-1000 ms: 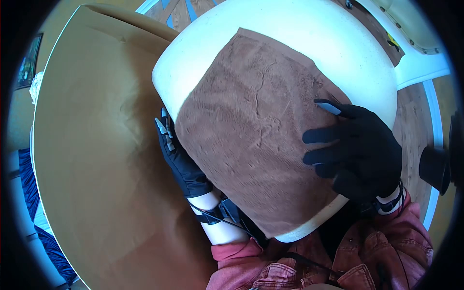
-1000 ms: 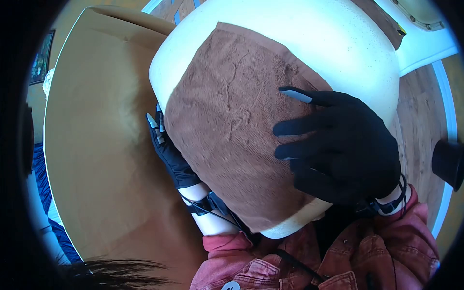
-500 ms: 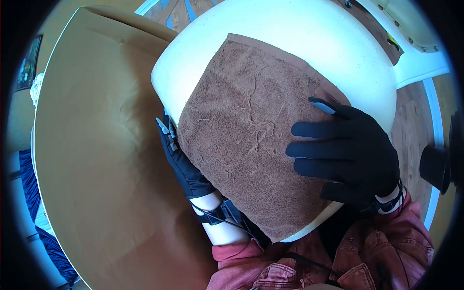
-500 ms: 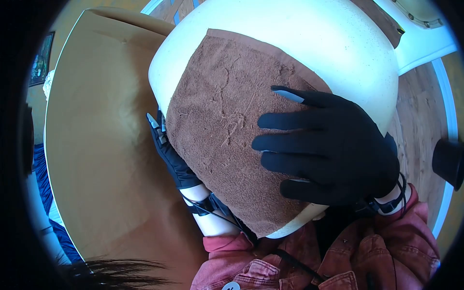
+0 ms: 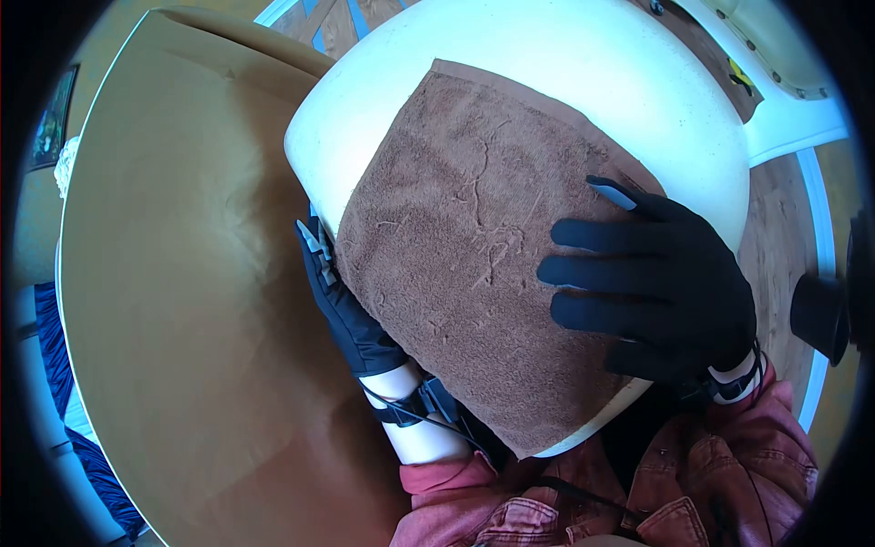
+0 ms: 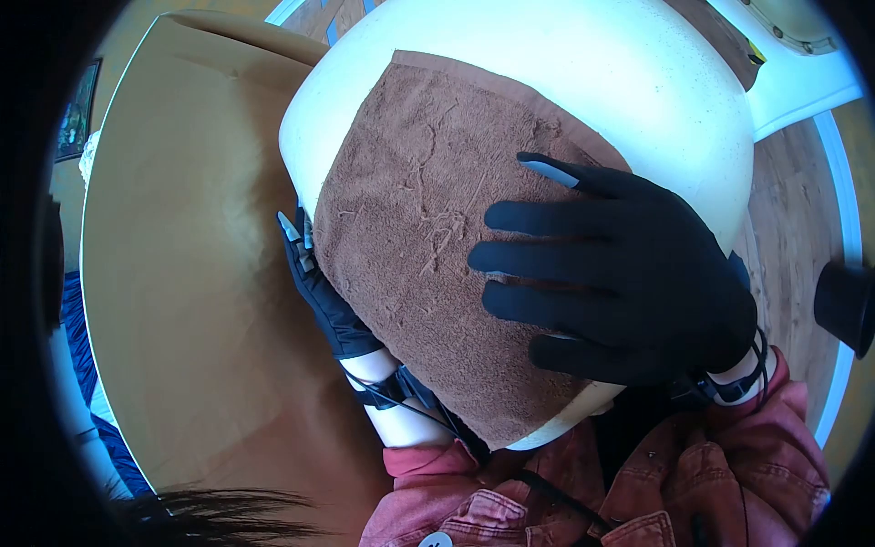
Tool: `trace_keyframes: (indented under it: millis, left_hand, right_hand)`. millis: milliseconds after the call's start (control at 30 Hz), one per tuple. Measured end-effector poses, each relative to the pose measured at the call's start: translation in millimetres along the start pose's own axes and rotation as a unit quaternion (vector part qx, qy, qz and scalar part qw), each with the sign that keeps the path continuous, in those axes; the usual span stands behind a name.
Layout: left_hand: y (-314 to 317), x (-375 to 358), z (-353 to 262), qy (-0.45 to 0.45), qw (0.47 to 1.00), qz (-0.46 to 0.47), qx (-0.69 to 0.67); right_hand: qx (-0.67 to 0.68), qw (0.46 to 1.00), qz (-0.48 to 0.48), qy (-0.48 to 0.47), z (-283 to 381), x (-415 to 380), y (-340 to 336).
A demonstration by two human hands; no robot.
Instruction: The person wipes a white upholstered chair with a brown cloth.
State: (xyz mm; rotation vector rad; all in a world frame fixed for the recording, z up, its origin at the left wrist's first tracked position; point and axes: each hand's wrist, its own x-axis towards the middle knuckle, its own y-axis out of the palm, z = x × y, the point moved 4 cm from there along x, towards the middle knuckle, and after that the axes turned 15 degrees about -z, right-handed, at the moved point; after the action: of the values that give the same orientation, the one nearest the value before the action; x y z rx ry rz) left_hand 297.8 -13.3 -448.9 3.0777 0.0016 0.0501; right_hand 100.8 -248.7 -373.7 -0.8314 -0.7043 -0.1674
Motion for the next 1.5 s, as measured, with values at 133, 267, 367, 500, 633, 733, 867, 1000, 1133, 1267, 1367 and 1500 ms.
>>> trace_keyframes:
  millis: [133,267,367,500,633,733,867,1000,1133,1267,1367,1500]
  left_hand:
    - [-5,1,-1,-0.005,1.000,-0.012,0.009]
    - [-6,3,-2,-0.005,1.000,-0.009,-0.004]
    - [-7,4,-3,-0.015,1.000,-0.009,-0.011]
    - [-11,9,3,-0.052,0.998,-0.011,-0.041]
    - [-11,9,4,-0.075,0.994,0.000,-0.084]
    - [-14,7,0,-0.054,0.997,-0.009,-0.054]
    - [-19,9,5,-0.017,0.999,-0.007,-0.042]
    - [-18,8,5,-0.048,0.998,-0.013,-0.028]
    - [-17,8,4,-0.043,0.999,-0.011,-0.008]
    - [-21,10,9,0.014,1.000,0.001,-0.007]
    - [-21,11,9,-0.044,0.998,-0.008,-0.036]
    - [-25,13,17,-0.011,1.000,-0.002,-0.024]
  right_hand:
    - [-0.024,0.999,0.029,0.015,2,7,6]
    - [-0.035,0.999,0.037,0.008,8,13,12]
    - [-0.043,0.998,0.047,0.010,10,14,16]
    - [-0.049,0.997,0.050,0.021,12,18,18]
    - [-0.049,0.997,0.047,0.030,13,22,22]
    - [-0.052,0.997,0.051,0.027,13,24,26]
    - [-0.064,0.997,0.049,0.013,10,22,30]
    - [-0.063,0.997,0.039,0.012,10,20,25]
    - [-0.061,0.997,0.039,0.013,10,21,24]
    - [-0.065,0.997,0.035,0.006,9,20,26]
    - [-0.068,0.997,0.031,0.001,8,20,26]
    - [-0.069,0.997,0.029,-0.002,8,20,26]
